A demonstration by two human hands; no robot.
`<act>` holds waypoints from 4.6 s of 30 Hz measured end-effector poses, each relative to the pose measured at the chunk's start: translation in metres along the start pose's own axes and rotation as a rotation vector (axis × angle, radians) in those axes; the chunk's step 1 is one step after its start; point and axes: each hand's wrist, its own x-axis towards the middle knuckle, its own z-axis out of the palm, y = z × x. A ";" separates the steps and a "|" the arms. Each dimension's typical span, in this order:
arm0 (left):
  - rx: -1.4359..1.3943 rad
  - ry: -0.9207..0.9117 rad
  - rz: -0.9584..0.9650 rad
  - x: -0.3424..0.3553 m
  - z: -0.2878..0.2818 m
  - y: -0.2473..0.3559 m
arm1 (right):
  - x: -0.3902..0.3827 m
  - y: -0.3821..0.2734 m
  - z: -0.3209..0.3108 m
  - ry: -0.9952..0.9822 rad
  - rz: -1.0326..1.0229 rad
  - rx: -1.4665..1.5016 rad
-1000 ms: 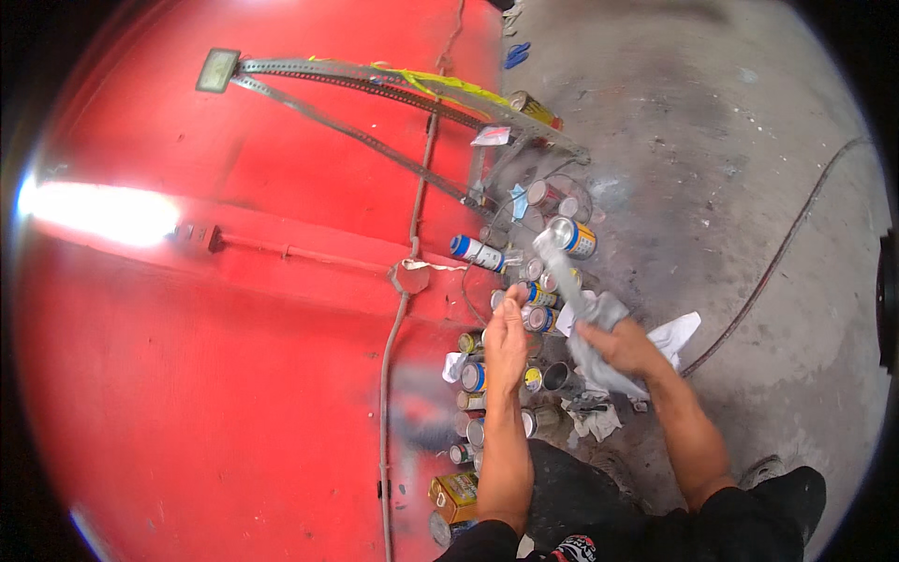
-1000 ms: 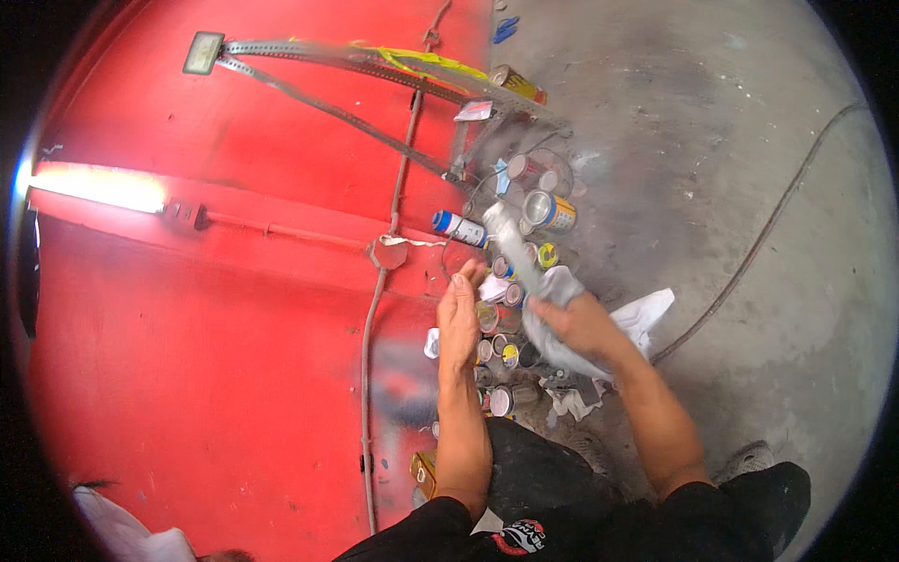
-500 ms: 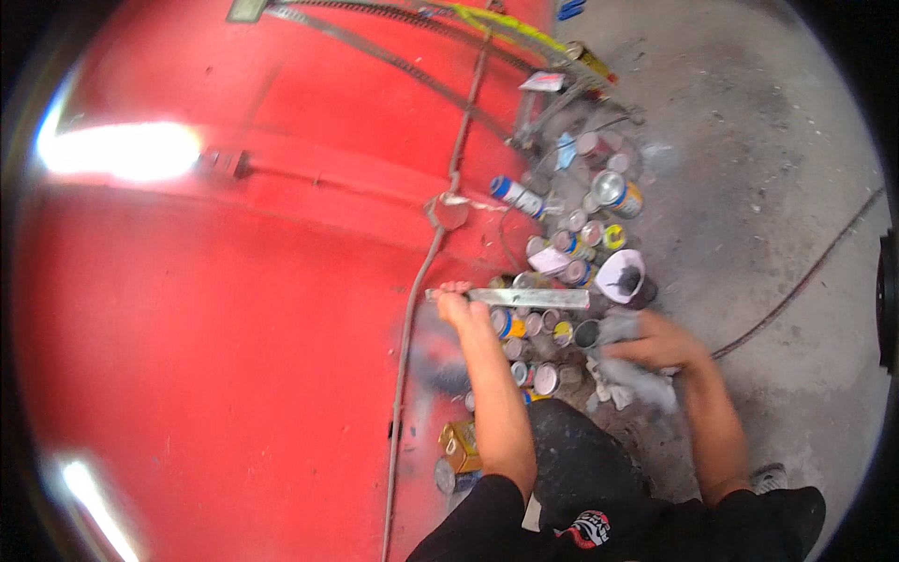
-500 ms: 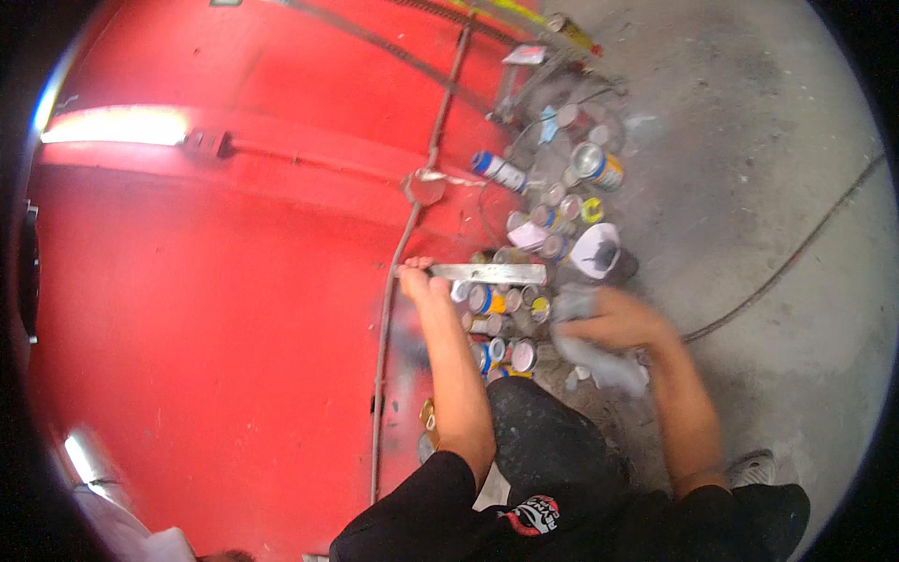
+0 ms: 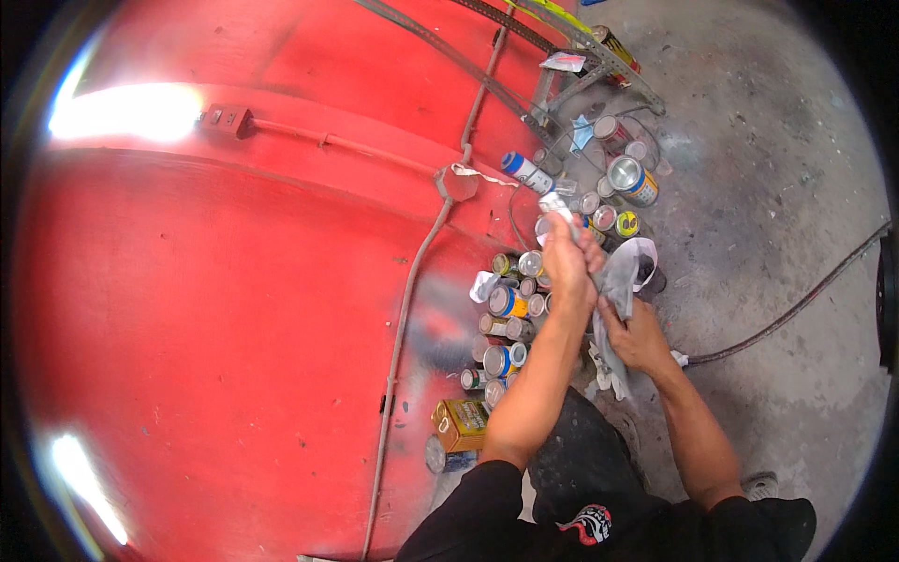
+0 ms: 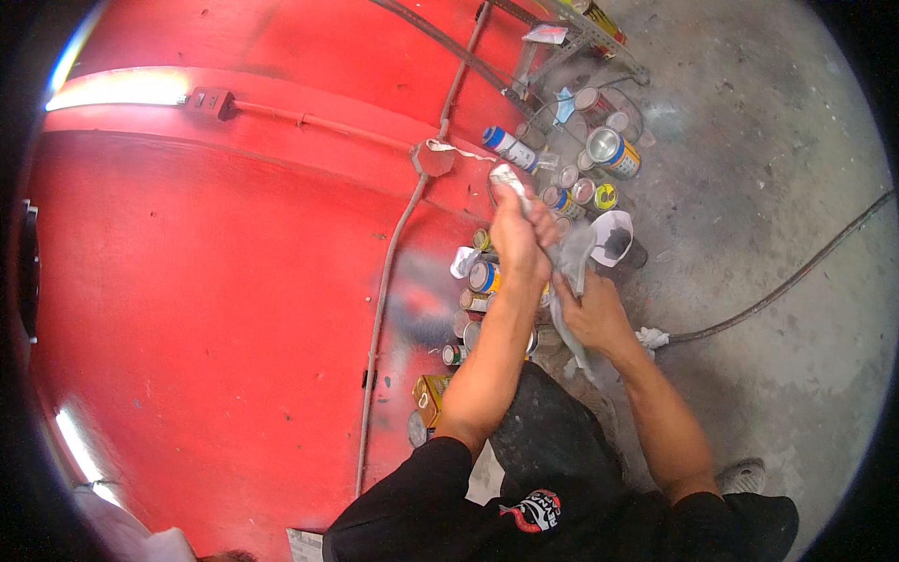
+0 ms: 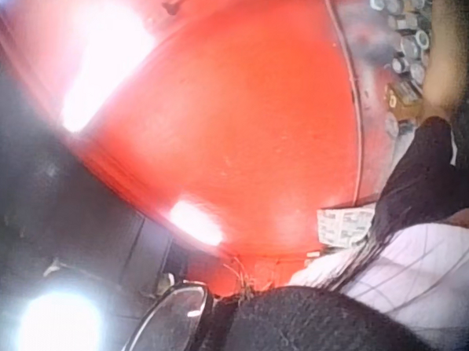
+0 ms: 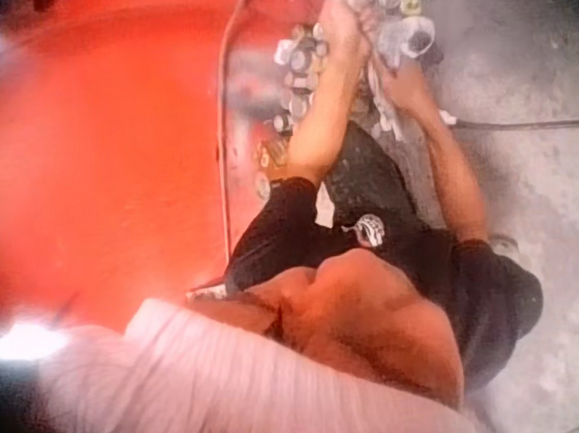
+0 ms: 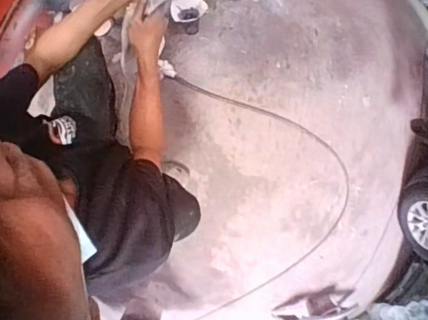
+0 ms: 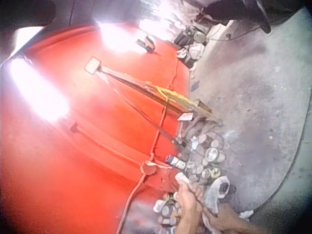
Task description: The person mixes paint in a cup and then cleans a spray gun and its components with a cloth.
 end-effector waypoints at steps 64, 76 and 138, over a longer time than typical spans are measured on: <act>-0.061 0.001 -0.167 -0.009 -0.008 -0.019 | -0.002 -0.009 -0.023 -0.164 -0.004 0.008; -0.039 0.153 0.065 0.006 -0.014 0.018 | -0.013 -0.003 -0.033 -0.352 0.091 0.322; 0.757 -0.697 -0.201 -0.094 0.041 -0.054 | 0.015 -0.006 -0.170 1.346 -0.080 0.435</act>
